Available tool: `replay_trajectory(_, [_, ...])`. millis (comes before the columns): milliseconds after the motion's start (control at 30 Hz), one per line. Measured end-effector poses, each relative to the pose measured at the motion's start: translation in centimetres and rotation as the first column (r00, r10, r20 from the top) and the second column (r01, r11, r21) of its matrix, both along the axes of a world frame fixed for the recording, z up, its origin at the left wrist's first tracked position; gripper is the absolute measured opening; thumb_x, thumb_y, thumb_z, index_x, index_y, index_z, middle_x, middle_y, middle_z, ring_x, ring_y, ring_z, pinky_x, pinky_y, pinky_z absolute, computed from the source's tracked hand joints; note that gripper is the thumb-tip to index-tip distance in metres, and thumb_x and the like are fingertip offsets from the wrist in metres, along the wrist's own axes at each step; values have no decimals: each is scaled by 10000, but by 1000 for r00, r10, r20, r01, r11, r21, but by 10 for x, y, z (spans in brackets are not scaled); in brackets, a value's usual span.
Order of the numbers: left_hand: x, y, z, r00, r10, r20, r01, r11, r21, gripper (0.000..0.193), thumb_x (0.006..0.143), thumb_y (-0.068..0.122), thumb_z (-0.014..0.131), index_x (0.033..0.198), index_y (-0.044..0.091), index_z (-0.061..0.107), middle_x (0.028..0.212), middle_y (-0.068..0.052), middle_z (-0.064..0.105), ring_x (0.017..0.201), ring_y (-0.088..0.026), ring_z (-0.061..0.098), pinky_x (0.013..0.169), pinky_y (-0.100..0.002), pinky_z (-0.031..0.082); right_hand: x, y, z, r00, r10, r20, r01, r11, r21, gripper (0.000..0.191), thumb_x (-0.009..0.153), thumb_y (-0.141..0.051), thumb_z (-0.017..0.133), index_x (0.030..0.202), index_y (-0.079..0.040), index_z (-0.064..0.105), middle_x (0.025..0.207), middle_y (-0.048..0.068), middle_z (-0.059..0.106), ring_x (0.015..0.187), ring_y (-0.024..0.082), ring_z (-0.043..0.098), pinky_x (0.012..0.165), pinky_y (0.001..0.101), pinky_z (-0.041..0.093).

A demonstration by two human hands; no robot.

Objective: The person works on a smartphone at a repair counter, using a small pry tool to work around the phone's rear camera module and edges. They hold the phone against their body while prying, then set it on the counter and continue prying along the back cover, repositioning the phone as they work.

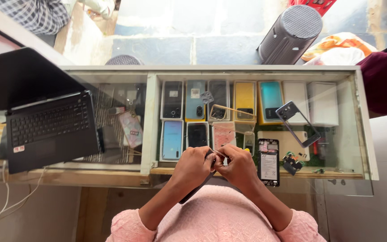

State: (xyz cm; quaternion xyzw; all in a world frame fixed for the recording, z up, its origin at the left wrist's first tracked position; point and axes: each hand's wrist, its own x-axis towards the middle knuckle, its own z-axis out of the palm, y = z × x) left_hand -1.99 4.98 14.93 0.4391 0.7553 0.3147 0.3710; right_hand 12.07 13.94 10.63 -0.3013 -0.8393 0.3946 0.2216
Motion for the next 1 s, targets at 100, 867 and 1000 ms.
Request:
replay_trajectory(100, [7,11,1,996,3,-86,2,998,65,212,938,159,646,836,-14,713,732,-185,709,695,-353,694,656,-434,535,7,10,0,999,-4,-41,7,998,64,91,798,-87,741,846,-29,689,775,96,687,624,222,665,578,332,538])
replay_trajectory(867, [71,21,26,931,336,142,-347,936,58,173,936,170,629,890,36,729,695,-108,744,592,-236,730,564,-371,540,54,66,26,973,219,73,-198,953,-228,178,873,-193,790,927,-34,729,735,107,694,568,279,601,542,378,488])
replay_trajectory(1000, [52,19,28,954,256,156,-264,964,37,211,955,179,617,864,25,729,680,-119,742,580,-241,720,570,-363,542,42,56,27,974,224,-16,-225,974,-7,127,885,-152,747,944,-44,714,824,94,701,629,246,667,573,345,524])
